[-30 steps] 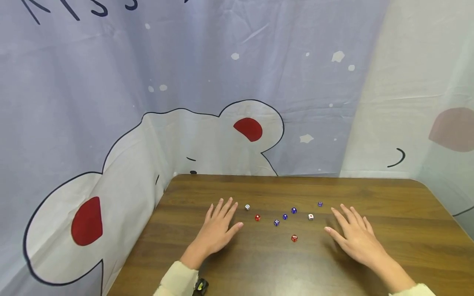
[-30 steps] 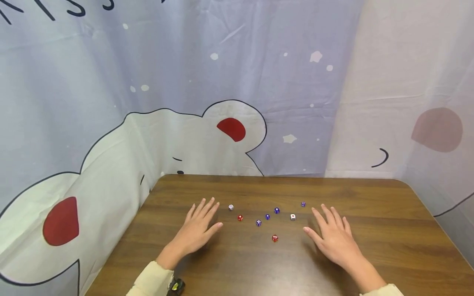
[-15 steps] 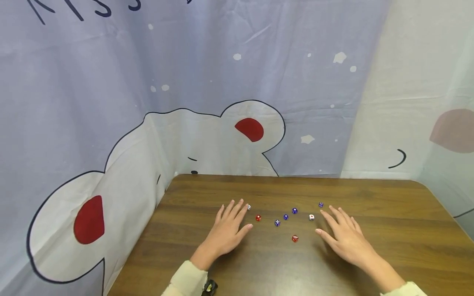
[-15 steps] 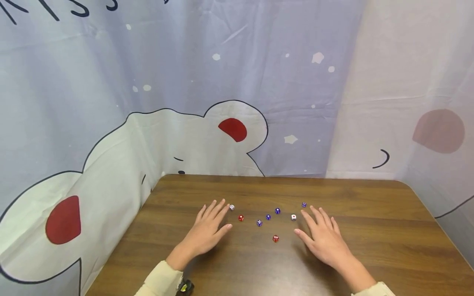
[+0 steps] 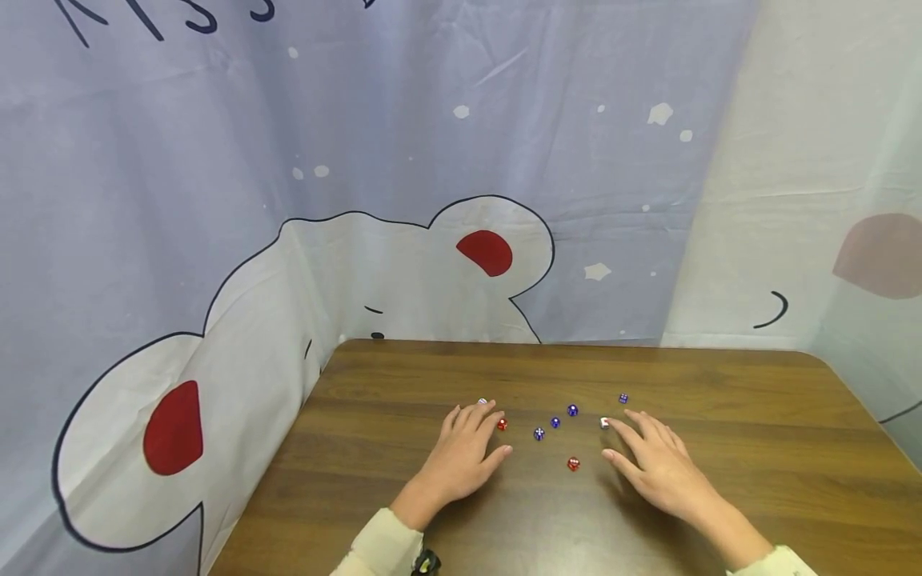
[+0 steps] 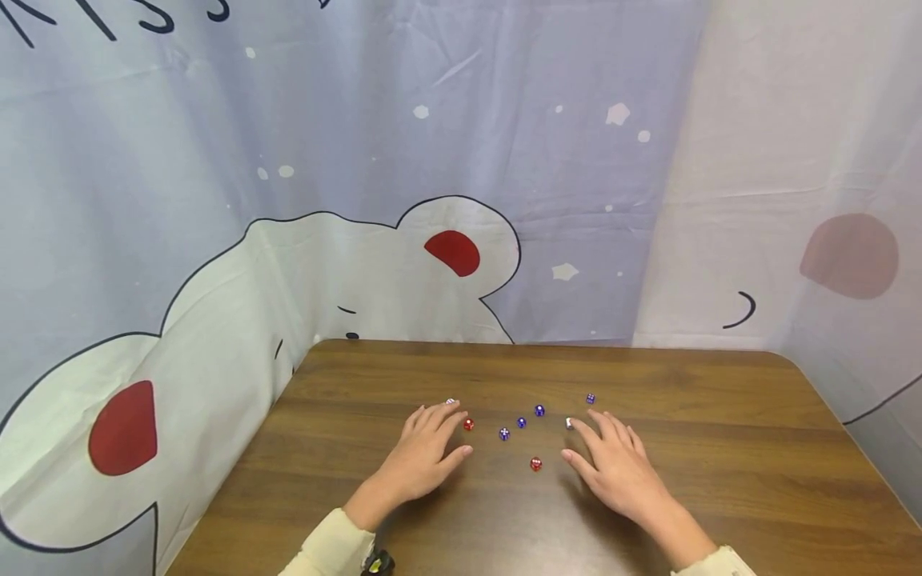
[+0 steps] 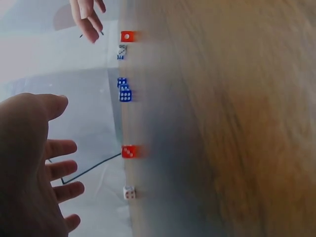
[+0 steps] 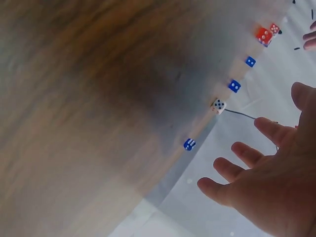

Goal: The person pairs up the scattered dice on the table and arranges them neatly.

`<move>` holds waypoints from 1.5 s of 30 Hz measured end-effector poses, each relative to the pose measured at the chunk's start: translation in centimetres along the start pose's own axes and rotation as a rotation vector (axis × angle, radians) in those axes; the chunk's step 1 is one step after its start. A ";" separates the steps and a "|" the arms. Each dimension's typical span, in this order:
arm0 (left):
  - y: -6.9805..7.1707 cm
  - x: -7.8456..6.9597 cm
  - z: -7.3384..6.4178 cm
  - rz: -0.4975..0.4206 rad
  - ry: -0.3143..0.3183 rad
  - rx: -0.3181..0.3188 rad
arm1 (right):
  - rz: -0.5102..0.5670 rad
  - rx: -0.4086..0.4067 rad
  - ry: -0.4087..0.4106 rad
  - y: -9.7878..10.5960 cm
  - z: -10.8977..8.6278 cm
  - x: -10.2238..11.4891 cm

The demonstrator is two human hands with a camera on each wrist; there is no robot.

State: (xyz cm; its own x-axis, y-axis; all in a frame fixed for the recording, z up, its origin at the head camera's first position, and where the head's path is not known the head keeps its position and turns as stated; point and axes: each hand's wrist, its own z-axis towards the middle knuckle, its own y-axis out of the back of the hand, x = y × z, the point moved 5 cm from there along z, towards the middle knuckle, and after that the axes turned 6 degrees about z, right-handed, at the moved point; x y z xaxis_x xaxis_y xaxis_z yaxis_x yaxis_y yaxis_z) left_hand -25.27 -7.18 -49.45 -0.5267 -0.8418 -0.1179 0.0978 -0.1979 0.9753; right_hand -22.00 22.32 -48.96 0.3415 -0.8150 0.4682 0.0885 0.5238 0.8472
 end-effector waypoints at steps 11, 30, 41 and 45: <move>-0.5 -1.7 0.7 0.000 -0.030 -0.006 | -0.010 -0.019 0.048 -1.1 0.2 0.8; -1.9 -5.7 2.1 0.072 -0.054 0.031 | -0.025 0.049 0.078 -2.3 0.8 1.8; -3.1 -7.1 2.9 0.097 -0.032 0.048 | -0.025 0.099 0.074 -2.9 1.0 2.0; -3.4 -7.6 3.2 0.096 -0.029 0.043 | -0.033 0.126 0.071 -2.9 1.1 2.2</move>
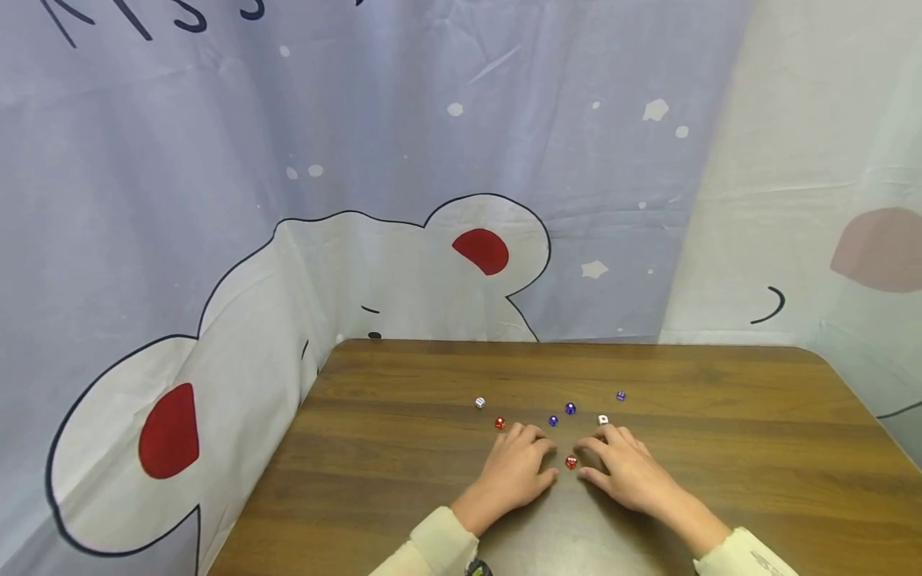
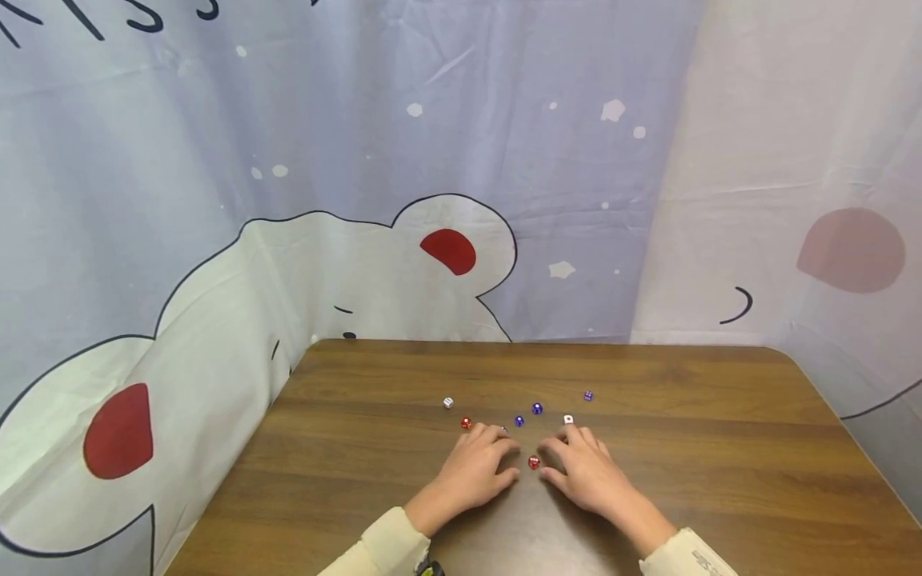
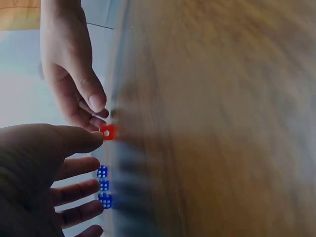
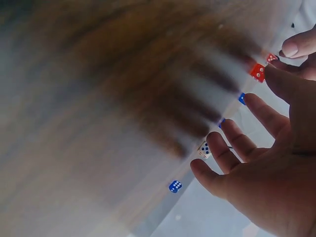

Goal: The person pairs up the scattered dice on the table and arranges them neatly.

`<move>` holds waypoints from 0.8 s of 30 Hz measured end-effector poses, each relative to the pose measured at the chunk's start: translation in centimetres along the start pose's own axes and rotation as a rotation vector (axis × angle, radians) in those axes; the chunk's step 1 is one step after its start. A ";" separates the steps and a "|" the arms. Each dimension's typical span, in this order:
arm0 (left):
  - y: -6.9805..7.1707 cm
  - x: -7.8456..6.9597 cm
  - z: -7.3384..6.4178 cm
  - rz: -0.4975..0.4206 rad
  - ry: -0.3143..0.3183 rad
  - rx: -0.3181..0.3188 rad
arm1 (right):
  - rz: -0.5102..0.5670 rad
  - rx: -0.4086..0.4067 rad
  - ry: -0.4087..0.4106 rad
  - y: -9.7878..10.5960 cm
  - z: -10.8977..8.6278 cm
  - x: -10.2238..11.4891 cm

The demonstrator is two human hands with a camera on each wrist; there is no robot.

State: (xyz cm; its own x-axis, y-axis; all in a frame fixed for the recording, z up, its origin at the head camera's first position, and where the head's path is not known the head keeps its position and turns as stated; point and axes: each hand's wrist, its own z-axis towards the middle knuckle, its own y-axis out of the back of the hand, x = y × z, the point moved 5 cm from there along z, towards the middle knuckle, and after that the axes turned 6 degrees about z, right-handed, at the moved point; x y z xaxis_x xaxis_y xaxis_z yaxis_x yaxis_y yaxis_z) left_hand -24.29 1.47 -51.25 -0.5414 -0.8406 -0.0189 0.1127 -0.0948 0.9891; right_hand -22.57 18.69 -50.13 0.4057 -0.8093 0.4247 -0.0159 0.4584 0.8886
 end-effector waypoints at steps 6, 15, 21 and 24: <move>-0.4 -0.5 0.4 -0.005 0.012 0.009 | -0.015 0.017 0.011 -0.2 0.2 0.2; -0.9 -0.6 1.1 -0.007 0.052 0.009 | 0.030 0.009 -0.033 -0.5 0.8 0.1; -0.8 -1.0 1.5 0.017 0.062 0.006 | 0.035 -0.003 -0.052 -0.8 1.1 0.2; -0.7 -1.3 1.7 0.034 0.054 -0.006 | 0.022 -0.012 -0.050 -0.8 1.1 0.3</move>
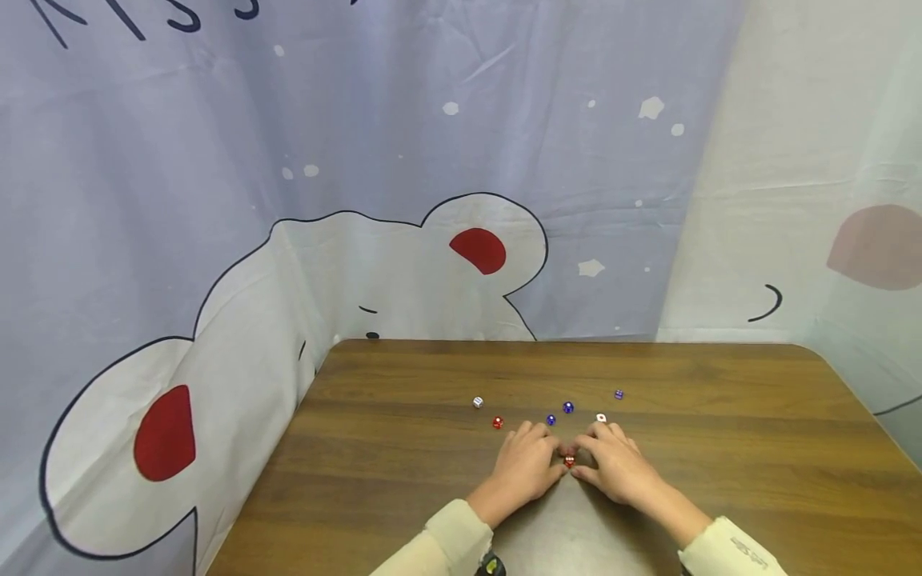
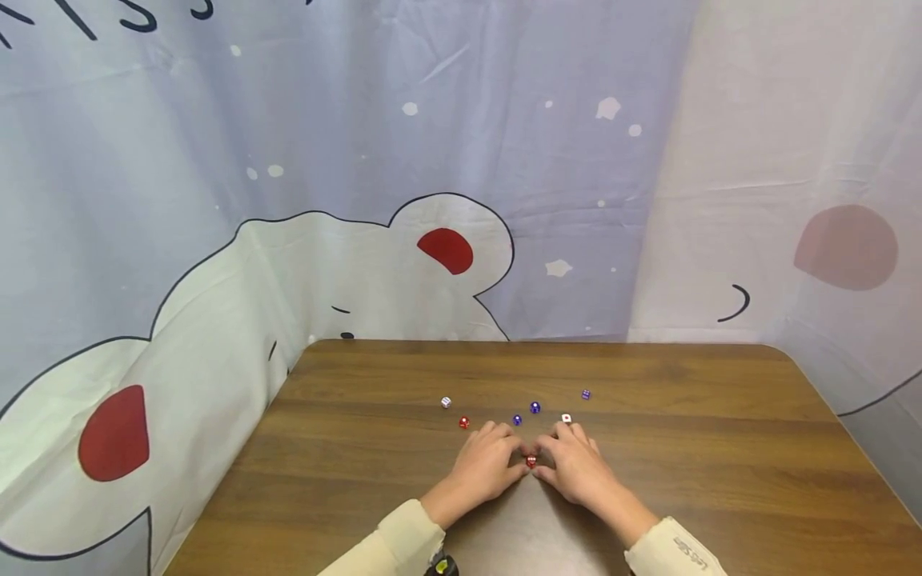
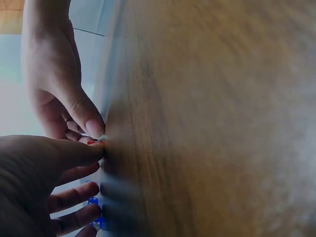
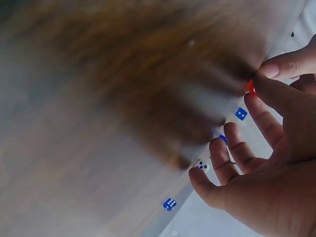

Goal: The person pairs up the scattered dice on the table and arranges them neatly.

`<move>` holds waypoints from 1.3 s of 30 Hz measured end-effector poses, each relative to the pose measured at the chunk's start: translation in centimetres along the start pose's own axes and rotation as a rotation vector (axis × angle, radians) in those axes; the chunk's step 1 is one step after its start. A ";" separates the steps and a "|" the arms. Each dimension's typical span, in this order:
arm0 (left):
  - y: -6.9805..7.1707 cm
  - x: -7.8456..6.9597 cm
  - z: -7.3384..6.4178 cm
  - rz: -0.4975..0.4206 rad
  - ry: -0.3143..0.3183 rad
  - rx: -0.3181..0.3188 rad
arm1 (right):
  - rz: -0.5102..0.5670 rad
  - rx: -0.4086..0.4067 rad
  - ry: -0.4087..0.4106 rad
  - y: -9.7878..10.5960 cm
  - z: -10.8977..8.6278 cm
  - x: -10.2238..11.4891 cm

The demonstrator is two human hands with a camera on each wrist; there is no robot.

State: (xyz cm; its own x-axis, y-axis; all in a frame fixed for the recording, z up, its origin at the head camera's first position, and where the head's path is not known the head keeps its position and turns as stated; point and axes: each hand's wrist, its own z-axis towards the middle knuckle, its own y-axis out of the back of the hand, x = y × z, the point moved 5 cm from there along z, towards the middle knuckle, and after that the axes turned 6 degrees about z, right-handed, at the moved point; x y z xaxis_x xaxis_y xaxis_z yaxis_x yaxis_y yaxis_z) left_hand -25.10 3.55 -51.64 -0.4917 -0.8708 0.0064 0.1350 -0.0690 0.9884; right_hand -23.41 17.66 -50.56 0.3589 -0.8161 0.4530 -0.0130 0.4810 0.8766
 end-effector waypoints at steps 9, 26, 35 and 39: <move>0.1 -0.2 0.2 0.010 0.001 -0.032 | -0.007 -0.003 0.003 0.2 0.0 0.4; 0.3 0.2 -0.8 0.011 -0.011 0.010 | -0.009 -0.003 0.071 -0.4 -0.1 1.5; 0.3 0.5 -1.2 -0.009 -0.034 0.046 | -0.015 -0.033 0.130 -0.4 -0.4 1.9; 0.5 0.5 -1.4 -0.019 -0.044 0.034 | -0.017 -0.024 0.116 -0.4 -0.5 2.1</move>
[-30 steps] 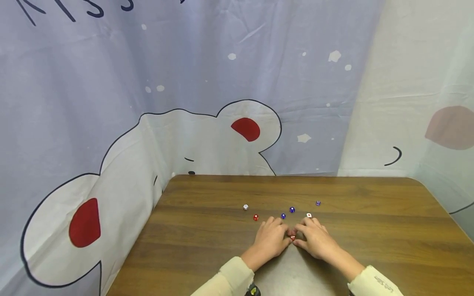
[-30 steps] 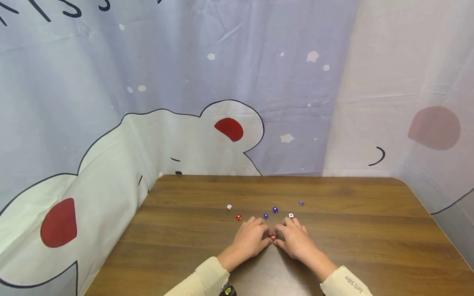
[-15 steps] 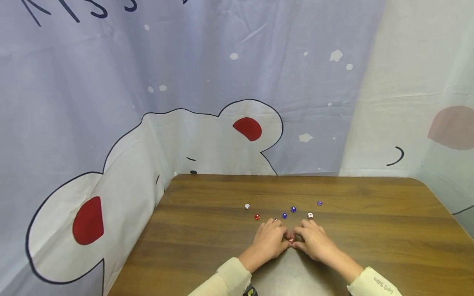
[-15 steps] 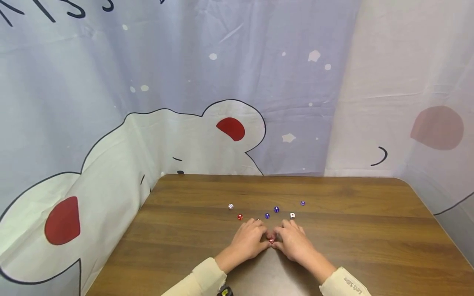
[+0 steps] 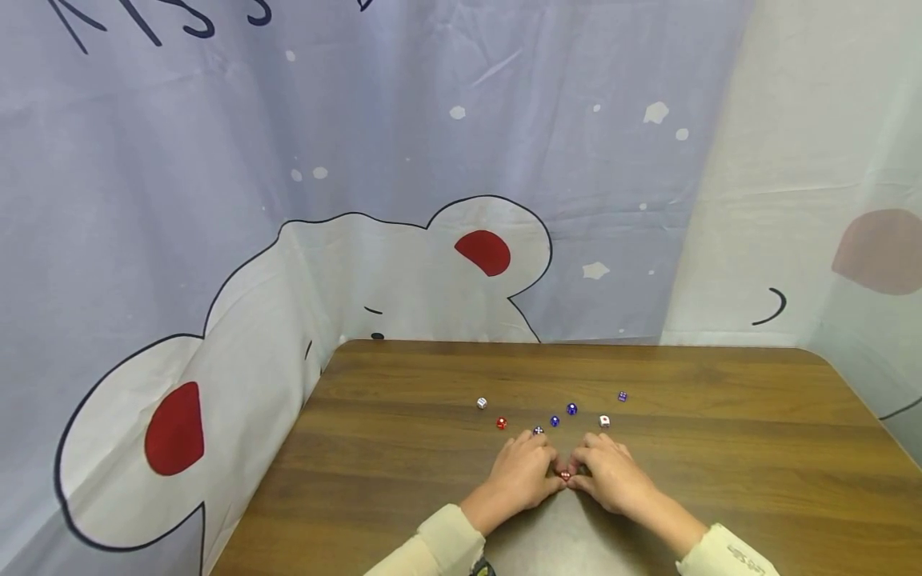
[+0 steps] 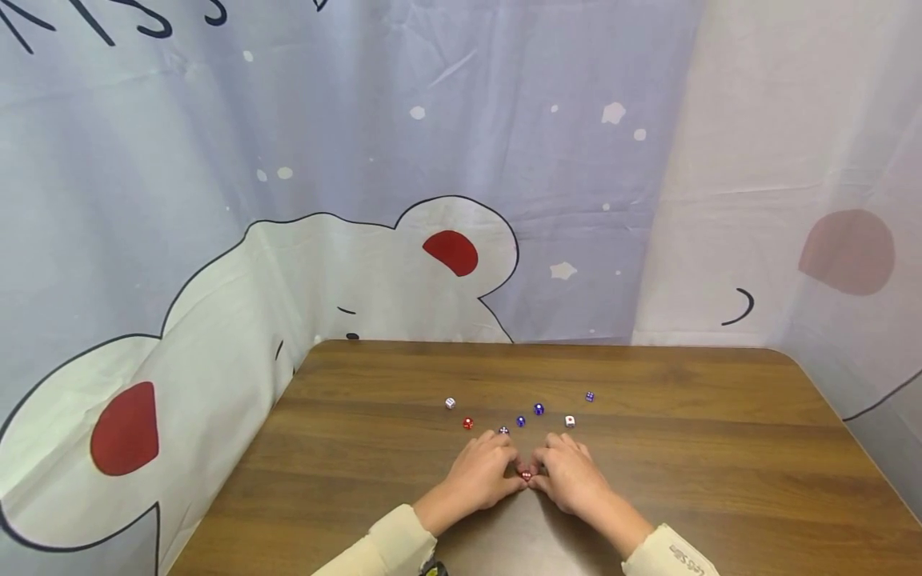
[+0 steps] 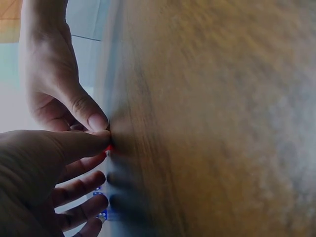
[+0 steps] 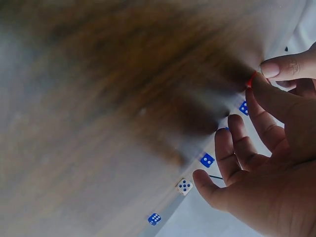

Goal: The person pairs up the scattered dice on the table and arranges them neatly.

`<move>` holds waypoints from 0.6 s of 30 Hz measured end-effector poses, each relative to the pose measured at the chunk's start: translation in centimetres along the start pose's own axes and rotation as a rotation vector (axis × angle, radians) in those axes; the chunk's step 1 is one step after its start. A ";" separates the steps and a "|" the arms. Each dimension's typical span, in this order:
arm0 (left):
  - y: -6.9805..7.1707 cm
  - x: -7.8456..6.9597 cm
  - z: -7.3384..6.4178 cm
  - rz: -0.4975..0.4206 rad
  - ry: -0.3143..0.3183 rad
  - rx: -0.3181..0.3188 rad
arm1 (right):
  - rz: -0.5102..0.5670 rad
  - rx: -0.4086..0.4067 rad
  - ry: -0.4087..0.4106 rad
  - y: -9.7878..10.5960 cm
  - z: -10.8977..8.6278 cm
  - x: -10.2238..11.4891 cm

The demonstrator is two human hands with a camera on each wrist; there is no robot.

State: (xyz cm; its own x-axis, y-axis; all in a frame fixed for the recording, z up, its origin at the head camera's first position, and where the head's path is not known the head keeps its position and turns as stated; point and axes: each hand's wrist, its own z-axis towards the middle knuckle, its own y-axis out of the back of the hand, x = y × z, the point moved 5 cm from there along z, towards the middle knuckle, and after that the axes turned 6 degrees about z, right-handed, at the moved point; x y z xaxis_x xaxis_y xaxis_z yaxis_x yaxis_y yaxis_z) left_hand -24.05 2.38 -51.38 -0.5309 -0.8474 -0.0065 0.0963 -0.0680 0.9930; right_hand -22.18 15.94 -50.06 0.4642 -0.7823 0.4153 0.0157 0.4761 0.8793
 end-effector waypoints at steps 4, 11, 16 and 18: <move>0.2 -0.1 -0.2 0.002 -0.013 -0.011 | -0.006 -0.003 0.006 0.0 -0.2 0.1; 0.2 -0.4 -0.3 0.008 -0.016 -0.005 | -0.004 -0.017 0.026 0.0 -0.4 0.4; 0.0 -0.5 -0.4 0.009 -0.017 -0.012 | -0.003 -0.017 0.037 -0.1 -0.6 0.5; 0.1 -0.6 -0.5 0.007 -0.019 -0.015 | -0.002 -0.016 0.041 -0.1 -0.6 0.5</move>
State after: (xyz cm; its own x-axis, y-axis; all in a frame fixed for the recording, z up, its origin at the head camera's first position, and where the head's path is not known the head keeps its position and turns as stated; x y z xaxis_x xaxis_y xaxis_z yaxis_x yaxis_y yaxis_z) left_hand -23.30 2.62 -51.37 -0.5460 -0.8378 0.0023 0.1125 -0.0706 0.9911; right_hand -21.39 15.71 -50.10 0.5000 -0.7662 0.4036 0.0307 0.4814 0.8759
